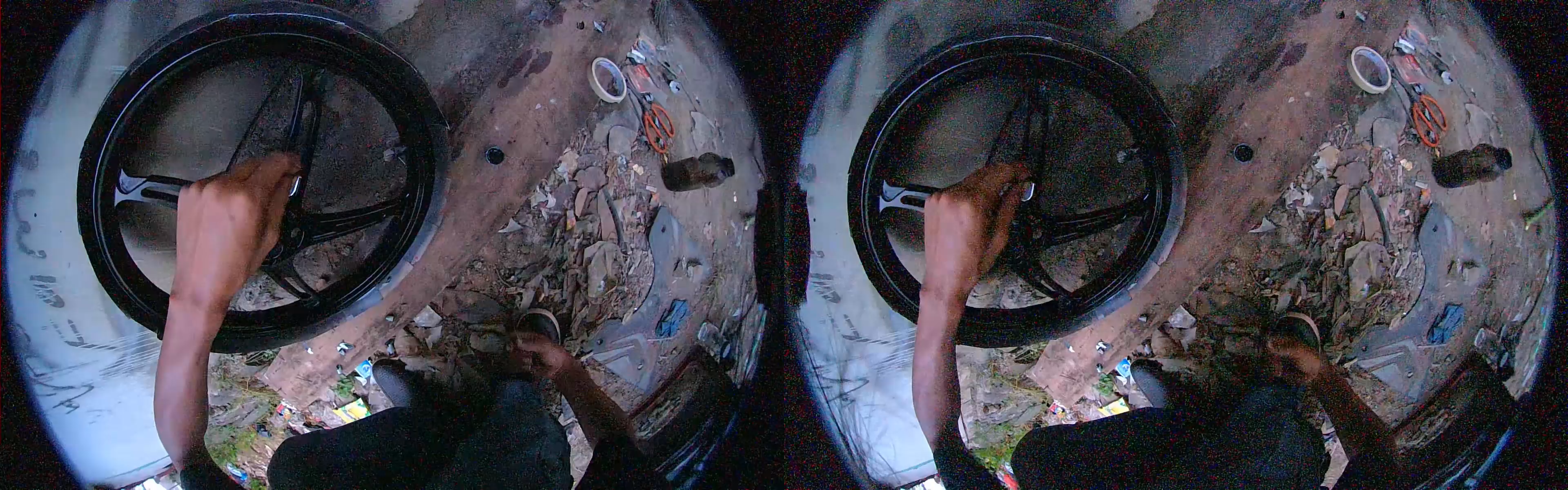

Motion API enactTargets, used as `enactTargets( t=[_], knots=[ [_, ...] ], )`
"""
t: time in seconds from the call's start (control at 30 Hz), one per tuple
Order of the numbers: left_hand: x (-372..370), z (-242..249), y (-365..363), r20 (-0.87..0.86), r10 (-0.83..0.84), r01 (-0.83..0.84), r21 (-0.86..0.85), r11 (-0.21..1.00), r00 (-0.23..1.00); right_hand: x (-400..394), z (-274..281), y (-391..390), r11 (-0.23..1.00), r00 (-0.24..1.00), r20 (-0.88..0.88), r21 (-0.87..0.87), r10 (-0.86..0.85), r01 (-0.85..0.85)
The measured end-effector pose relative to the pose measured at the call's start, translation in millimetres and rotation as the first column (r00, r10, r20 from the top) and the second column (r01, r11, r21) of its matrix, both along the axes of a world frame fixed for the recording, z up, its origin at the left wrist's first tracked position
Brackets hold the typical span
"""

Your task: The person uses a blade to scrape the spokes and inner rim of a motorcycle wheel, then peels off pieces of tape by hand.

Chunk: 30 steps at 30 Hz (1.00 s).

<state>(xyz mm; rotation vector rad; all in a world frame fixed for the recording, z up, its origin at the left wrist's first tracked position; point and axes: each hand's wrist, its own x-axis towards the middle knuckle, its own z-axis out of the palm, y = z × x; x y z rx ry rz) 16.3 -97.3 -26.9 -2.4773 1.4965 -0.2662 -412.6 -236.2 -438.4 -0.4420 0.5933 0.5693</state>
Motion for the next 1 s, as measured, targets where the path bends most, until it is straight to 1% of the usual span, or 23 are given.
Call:
enactTargets(
  t=[0.03, 0.07, 0.1, 0.13, 0.2, 0.27, 0.37, 0.47, 0.57, 0.67, 0.73, 0.8, 0.9, 0.97, 1.0],
  knots=[
    [-1.6, 1.0, -1.9, -0.001, 0.015, -0.015, 0.003, 1.000, 1.000, -6.0, -7.0, 1.4, 0.998, 1.000, 0.023, -0.063, 0.002, 0.000],
    [-2.7, 1.8, -3.3, -0.003, 0.028, -0.028, 0.007, 1.000, 1.000, -12.2, -13.6, 0.2, 0.995, 0.994, 0.106, -0.098, 0.015, -0.005],
    [-3.2, 2.2, -3.9, -0.001, 0.032, -0.032, 0.007, 0.999, 0.999, -9.4, -7.3, -2.2, 0.991, 0.982, 0.187, -0.134, 0.028, -0.002],
    [-3.8, 2.5, -4.3, 0.000, 0.035, -0.035, 0.006, 0.999, 0.999, 13.4, 32.0, -15.0, 0.990, 0.944, 0.325, -0.144, 0.051, -0.004],
    [-4.4, 2.8, -4.8, 0.003, 0.053, -0.053, 0.006, 0.999, 0.999, 23.9, 45.8, -21.1, 0.996, 0.943, 0.324, -0.074, 0.076, -0.055],
    [-4.4, 3.2, -5.1, 0.005, 0.084, -0.084, 0.011, 0.996, 0.996, 18.8, 25.6, -17.6, 0.987, 0.993, 0.043, 0.107, 0.113, -0.117],
    [-4.0, 3.0, -5.2, 0.010, 0.082, -0.082, 0.012, 0.997, 0.997, 25.7, 33.8, -20.7, 0.977, 0.986, 0.044, 0.138, 0.158, -0.163],
    [-2.6, 2.3, -4.7, 0.001, 0.055, -0.055, -0.023, 0.998, 0.999, 18.0, 5.6, -14.9, 0.925, 0.973, 0.214, 0.348, 0.082, -0.154],
    [-2.2, -0.1, -5.6, -0.022, 0.097, -0.098, -0.047, 0.994, 0.995, 19.2, 14.9, -16.9, 0.969, 0.971, 0.193, 0.178, 0.138, -0.173],
    [-3.1, 0.0, -6.0, -0.019, 0.096, -0.097, -0.056, 0.994, 0.995, 21.5, 20.3, -15.6, 0.972, 0.976, 0.199, 0.201, 0.084, -0.125],
    [-3.8, -0.4, -6.0, -0.014, 0.129, -0.130, -0.065, 0.989, 0.992, 19.6, 12.7, -14.1, 0.956, 0.976, 0.192, 0.252, 0.099, -0.147],
    [-4.6, -1.4, -6.7, -0.032, 0.151, -0.153, -0.091, 0.984, 0.988, 20.9, 16.2, -16.1, 0.952, 0.981, 0.158, 0.264, 0.114, -0.154],
    [-4.8, -2.3, -8.9, -0.074, 0.150, -0.160, -0.143, 0.977, 0.986, 30.1, 40.1, -23.4, 0.969, 0.988, 0.057, 0.196, 0.140, -0.149],
    [-4.7, -2.5, -9.5, -0.076, 0.133, -0.144, -0.165, 0.976, 0.988, 35.2, 51.8, -22.3, 0.981, 0.986, -0.024, 0.110, 0.165, -0.162],
    [-4.4, -2.1, -10.1, -0.062, 0.140, -0.148, -0.151, 0.977, 0.988, 32.4, 44.9, -22.0, 0.976, 0.987, 0.017, 0.148, 0.157, -0.158]
  ],
)
